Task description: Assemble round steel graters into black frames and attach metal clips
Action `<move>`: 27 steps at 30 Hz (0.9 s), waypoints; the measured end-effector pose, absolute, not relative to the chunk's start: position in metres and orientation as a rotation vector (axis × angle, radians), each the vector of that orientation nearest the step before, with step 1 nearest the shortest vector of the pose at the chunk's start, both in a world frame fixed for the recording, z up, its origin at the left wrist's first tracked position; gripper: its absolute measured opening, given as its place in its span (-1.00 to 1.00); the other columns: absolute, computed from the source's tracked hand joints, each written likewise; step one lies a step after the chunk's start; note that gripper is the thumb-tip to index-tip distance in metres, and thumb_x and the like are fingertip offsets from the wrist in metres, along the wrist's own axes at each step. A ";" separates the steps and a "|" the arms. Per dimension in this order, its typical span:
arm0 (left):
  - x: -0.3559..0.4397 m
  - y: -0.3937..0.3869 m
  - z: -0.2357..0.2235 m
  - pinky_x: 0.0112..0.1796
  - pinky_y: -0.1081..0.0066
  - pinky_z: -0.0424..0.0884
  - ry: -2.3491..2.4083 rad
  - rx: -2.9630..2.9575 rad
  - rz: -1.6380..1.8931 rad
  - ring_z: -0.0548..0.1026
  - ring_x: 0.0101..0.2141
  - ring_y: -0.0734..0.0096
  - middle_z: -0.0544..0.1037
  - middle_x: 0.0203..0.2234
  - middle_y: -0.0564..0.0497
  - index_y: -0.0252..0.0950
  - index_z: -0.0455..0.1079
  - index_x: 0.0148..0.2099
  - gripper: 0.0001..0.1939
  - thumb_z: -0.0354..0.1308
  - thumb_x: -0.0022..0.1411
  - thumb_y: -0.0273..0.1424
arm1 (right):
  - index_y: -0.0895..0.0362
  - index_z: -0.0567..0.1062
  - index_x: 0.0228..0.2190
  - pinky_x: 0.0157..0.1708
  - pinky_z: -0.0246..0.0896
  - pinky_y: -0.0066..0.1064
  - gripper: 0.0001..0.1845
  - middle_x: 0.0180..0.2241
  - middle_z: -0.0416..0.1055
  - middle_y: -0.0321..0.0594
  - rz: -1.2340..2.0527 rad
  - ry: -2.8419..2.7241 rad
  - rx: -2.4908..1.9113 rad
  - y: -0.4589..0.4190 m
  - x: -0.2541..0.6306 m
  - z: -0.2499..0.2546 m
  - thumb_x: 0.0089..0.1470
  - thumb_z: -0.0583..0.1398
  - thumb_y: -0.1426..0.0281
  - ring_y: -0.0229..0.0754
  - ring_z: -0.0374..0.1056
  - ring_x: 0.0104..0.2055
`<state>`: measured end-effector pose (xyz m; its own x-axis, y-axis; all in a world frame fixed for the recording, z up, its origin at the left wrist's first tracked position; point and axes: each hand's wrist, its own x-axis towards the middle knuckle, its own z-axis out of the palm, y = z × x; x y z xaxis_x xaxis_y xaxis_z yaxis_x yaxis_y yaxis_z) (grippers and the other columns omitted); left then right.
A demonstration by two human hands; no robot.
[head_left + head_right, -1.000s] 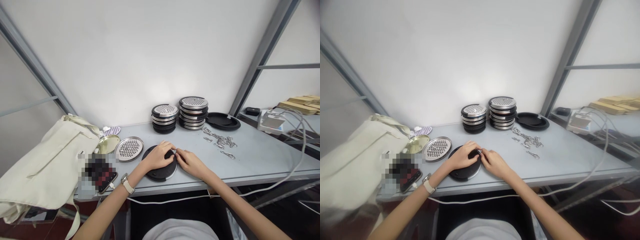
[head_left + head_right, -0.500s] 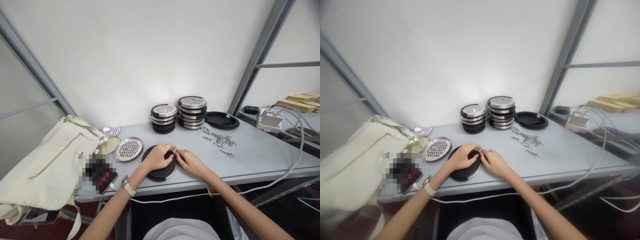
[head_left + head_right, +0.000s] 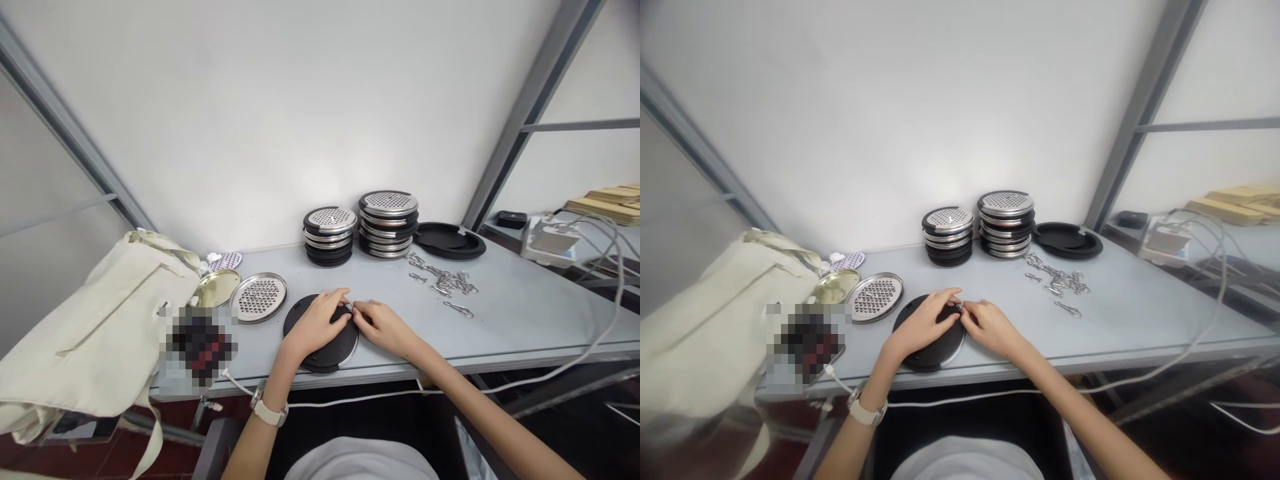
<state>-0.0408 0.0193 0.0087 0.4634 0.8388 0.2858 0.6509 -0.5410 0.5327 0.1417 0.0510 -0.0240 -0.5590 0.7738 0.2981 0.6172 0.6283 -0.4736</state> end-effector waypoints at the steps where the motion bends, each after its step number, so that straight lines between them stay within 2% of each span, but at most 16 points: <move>1: -0.040 0.017 0.008 0.11 0.19 0.24 1.282 2.351 0.743 0.32 0.05 0.28 0.41 0.02 -0.04 -0.17 0.14 0.19 -0.60 -0.02 0.32 -0.38 | 0.14 0.41 -0.45 -0.39 0.04 -0.43 -0.69 -0.52 0.43 -0.23 0.438 -2.372 -1.095 0.051 0.142 -0.024 0.23 -0.04 0.40 -0.21 0.27 -0.46; 6: -0.035 0.000 0.001 0.11 0.13 0.19 1.539 2.228 0.876 0.26 0.07 0.25 0.38 0.06 0.02 -0.13 0.28 0.07 -0.73 -0.05 0.34 -0.35 | 0.13 0.40 -0.49 -0.38 0.05 -0.42 -0.66 -0.56 0.40 -0.24 0.412 -2.401 -1.099 0.051 0.141 -0.023 0.25 -0.05 0.39 -0.21 0.25 -0.48; 10: -0.036 -0.003 -0.002 0.08 0.12 0.21 1.544 2.188 0.894 0.29 0.02 0.24 0.43 -0.01 0.04 -0.14 0.32 0.00 -0.78 -0.05 0.34 -0.34 | 0.14 0.42 -0.46 -0.35 0.07 -0.41 -0.64 -0.52 0.43 -0.21 0.395 -2.423 -1.079 0.051 0.141 -0.023 0.26 -0.08 0.38 -0.20 0.28 -0.45; 19: -0.033 0.000 -0.001 0.02 0.14 0.23 1.532 2.269 0.831 0.29 -0.01 0.23 0.40 0.04 0.05 -0.07 0.24 0.12 -0.67 -0.12 0.37 -0.38 | 0.17 0.47 -0.37 -0.30 0.12 -0.39 -0.58 -0.43 0.50 -0.13 0.462 -2.391 -1.119 0.052 0.141 -0.023 0.30 -0.12 0.35 -0.16 0.36 -0.39; 27: -0.028 0.002 0.000 0.02 0.11 0.21 1.521 2.264 0.768 0.26 0.01 0.20 0.38 0.06 0.02 -0.10 0.22 0.15 -0.65 -0.15 0.36 -0.40 | 0.14 0.42 -0.53 -0.45 0.04 -0.43 -0.54 -0.53 0.45 -0.21 0.579 -2.430 -1.192 0.055 0.142 -0.008 0.29 -0.10 0.31 -0.24 0.26 -0.52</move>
